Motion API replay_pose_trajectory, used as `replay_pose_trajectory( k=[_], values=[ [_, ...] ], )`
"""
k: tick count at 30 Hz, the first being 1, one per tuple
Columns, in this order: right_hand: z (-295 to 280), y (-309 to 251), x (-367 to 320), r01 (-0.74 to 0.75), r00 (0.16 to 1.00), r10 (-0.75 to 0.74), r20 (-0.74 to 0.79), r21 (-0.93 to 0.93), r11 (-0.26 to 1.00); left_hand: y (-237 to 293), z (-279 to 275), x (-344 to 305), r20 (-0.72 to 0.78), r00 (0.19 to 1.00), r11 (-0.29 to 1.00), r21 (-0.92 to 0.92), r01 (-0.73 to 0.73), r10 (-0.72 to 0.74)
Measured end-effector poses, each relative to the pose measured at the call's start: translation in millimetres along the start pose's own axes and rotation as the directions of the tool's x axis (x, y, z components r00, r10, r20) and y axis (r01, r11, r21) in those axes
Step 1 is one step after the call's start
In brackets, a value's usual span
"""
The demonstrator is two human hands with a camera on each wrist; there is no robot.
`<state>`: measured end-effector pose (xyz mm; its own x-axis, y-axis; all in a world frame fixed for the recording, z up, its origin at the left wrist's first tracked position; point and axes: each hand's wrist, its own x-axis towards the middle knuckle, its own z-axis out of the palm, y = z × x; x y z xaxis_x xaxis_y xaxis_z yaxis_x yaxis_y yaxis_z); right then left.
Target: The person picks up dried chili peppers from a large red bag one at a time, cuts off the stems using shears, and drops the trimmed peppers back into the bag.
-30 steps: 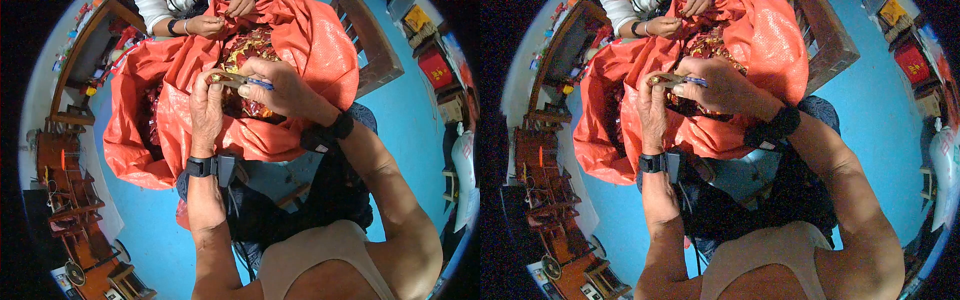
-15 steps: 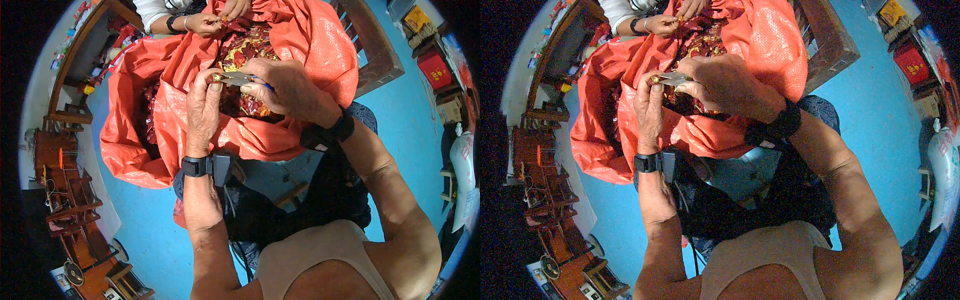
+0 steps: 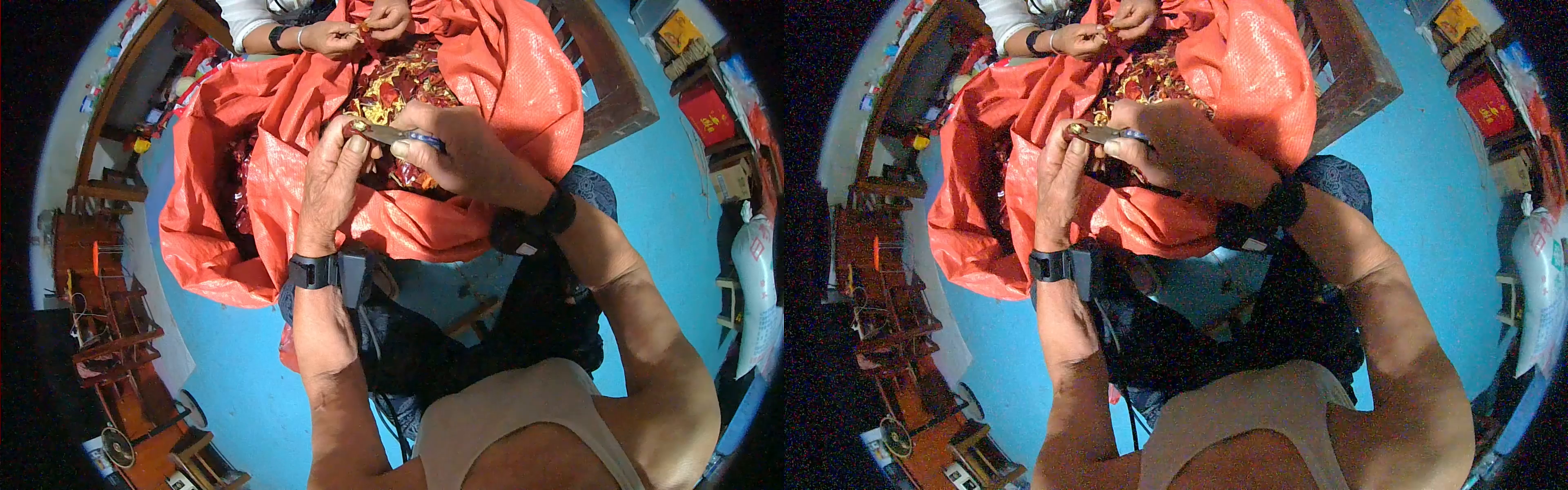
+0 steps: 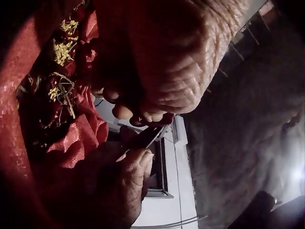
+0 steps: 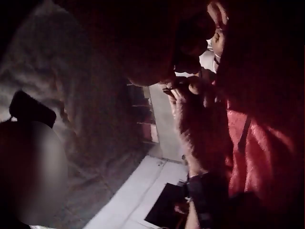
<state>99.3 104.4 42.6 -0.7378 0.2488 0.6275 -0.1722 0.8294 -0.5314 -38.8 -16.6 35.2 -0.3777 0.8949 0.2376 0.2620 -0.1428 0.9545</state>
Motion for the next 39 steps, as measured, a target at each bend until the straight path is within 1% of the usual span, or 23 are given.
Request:
replay_pose_trajectory(
  k=[1,2,4,8,9,10,14,17,20,21,22,23,24,25,26,28,31,32,33,34,35,37,39],
  values=[
    [1,-1,0,-0.06,0.998,0.063,-0.006,0.223,0.973,-1,0,0,-0.006,1.0,1.0,0.001,-0.011,0.011],
    [-1,-2,1,-0.059,0.998,0.061,-0.005,0.222,0.973,0,0,0,-0.007,1.0,1.0,0.0,-0.012,0.012],
    [-4,-3,1,-0.433,0.895,0.303,0.327,0.472,0.768,1,1,0,-0.049,0.997,0.998,0.034,-0.058,0.059],
    [-2,-3,1,-0.427,0.897,0.291,0.332,0.485,0.763,1,1,0,-0.072,0.994,0.992,0.106,-0.07,0.078],
    [1,-4,1,-0.25,0.965,0.223,0.138,0.237,0.939,4,3,-1,-0.094,0.994,0.996,0.063,-0.056,0.062],
    [3,-5,0,-0.088,0.996,0.086,-0.028,-0.07,0.994,6,4,-1,-0.115,0.992,0.999,0.02,-0.043,0.045],
    [2,-8,0,-0.038,0.998,0.034,-0.062,-0.071,0.997,2,3,0,-0.12,0.992,0.999,-0.011,-0.041,0.04],
    [-1,-9,2,-0.107,0.993,0.115,0.039,-0.174,0.979,1,0,2,-0.085,0.996,1.0,0.007,-0.028,0.028],
    [4,-9,0,-0.044,0.999,0.044,0.001,-0.136,0.99,-1,0,0,-0.043,0.998,0.998,-0.051,-0.047,0.044],
    [4,-13,1,-0.079,0.997,0.082,-0.014,0.126,0.989,2,1,-1,-0.056,0.998,0.997,-0.06,-0.046,0.043],
    [4,-16,2,-0.105,0.993,0.121,-0.018,0.38,0.919,4,1,-2,-0.069,0.997,0.997,-0.069,-0.046,0.041],
    [5,-15,1,-0.103,0.993,0.119,-0.018,0.379,0.919,6,0,-2,-0.07,0.997,0.997,-0.069,-0.047,0.043],
    [6,-16,2,-0.219,0.975,0.19,0.117,0.659,0.719,8,0,-1,-0.068,0.995,0.996,-0.045,-0.081,0.078],
    [6,-16,2,-0.332,0.941,0.207,0.266,0.841,0.426,9,-1,-1,-0.065,0.991,0.993,-0.021,-0.114,0.113],
    [2,-19,1,-0.333,0.941,0.204,0.269,0.84,0.428,9,-1,-1,-0.07,0.991,0.993,-0.022,-0.116,0.114],
    [-12,-38,4,-0.583,0.785,0.341,0.517,0.803,0.124,8,-2,0,-0.12,0.981,0.986,0.091,-0.141,0.152],
    [-9,-23,4,-0.601,0.784,0.264,0.561,0.793,0.099,9,0,-1,-0.146,0.978,0.982,0.135,-0.131,0.151],
    [-5,-17,4,-0.6,0.785,0.264,0.56,0.794,0.099,6,-1,0,-0.144,0.978,0.982,0.136,-0.131,0.151],
    [2,-12,7,-0.442,0.897,0.305,0.32,0.68,0.585,3,-3,1,-0.146,0.978,0.98,0.154,-0.128,0.151],
    [5,-9,8,-0.221,0.975,0.204,0.084,0.338,0.915,2,-4,2,-0.148,0.977,0.977,0.173,-0.125,0.151],
    [5,-7,6,-0.219,0.976,0.204,0.082,0.339,0.915,0,-4,2,-0.147,0.977,0.977,0.175,-0.125,0.152],
    [0,-7,4,-0.05,0.999,0.047,0.022,0.166,0.985,2,0,2,-0.186,0.954,0.952,0.242,-0.189,0.237],
    [-2,-7,3,-0.037,0.999,0.037,0.005,0.112,0.993,3,0,3,-0.203,0.956,0.964,0.201,-0.172,0.213]
  ],
)
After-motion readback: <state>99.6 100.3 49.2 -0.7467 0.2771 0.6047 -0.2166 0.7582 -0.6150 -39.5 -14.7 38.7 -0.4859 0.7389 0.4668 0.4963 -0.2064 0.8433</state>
